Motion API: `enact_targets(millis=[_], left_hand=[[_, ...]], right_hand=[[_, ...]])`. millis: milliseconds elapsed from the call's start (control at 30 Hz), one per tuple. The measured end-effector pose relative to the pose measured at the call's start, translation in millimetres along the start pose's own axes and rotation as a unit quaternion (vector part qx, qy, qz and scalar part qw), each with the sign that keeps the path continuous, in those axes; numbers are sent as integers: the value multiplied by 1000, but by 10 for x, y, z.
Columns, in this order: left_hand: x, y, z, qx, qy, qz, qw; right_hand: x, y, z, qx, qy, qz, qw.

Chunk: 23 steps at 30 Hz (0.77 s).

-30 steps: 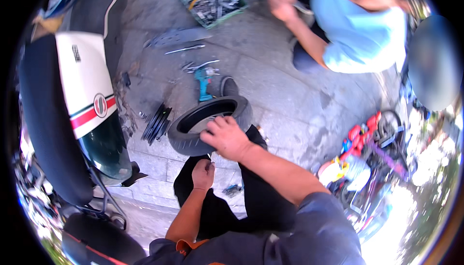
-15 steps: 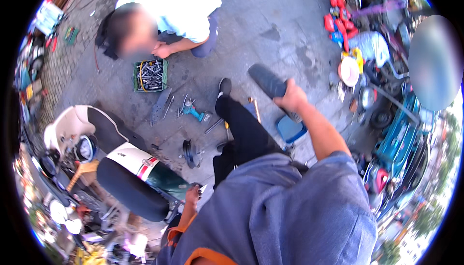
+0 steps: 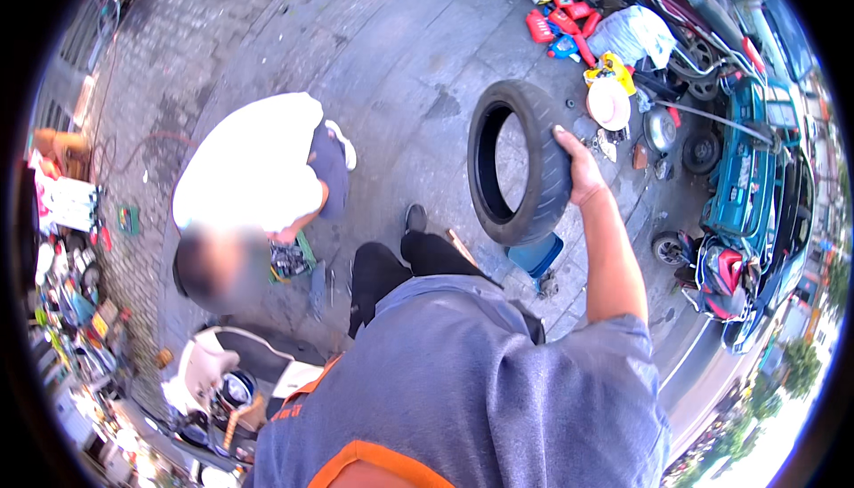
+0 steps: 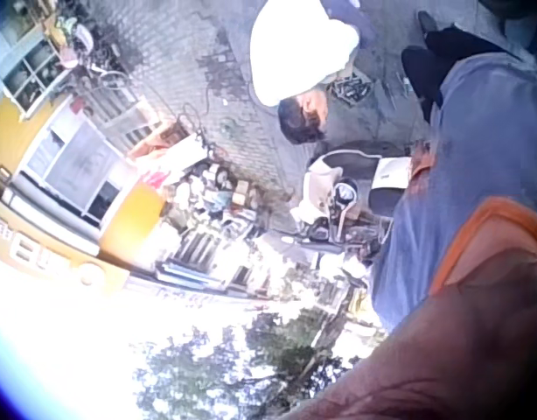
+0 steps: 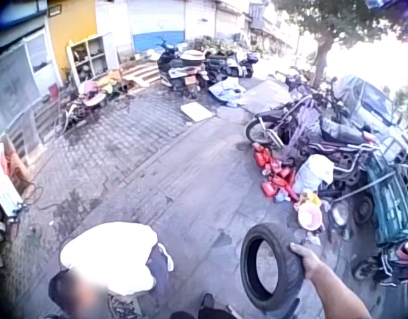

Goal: The person removes the rear tire from a scooter. They use a cordless impact wrench to loosen the axle nut, then use a screwdriver to pry the tire off the rim and remove it from the scooter.

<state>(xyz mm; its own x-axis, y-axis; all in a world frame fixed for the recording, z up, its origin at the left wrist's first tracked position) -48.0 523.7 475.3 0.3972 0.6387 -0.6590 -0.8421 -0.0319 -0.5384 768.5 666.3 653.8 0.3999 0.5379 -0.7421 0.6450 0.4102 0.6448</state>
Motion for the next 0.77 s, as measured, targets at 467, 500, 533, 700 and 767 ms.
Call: enact_targets(millis=[467,500,533,700,767], left_hand=[[5229,-3589,3233,-123,73,61,988],[5496,-3776,3472,-133,80,113,981],[5908,-4068,3647,-146,81,152,974],[7669,-5329,4968,-182,23,126,975],[8397,-5714,5427,-175,10,136,975]], right_hand=[[1374,1868,-1385,-538,-138,284,782],[1495,1992,-1446,-555,-137,290,768],[1706,2254,-1498,-576,-136,302,747],[2435,3386,-1854,-575,-180,324,729],[2848,3833,-1911,-567,-184,323,735]])
Point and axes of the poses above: each hand's wrist, its own x-axis towards the middle knuckle, its own z-axis out of the back of the hand, y = z × x, the point moved 3 cm from there along x, towards the middle knuckle, and after that the axes turned 1 degree about -x, right-handed, at the moved point
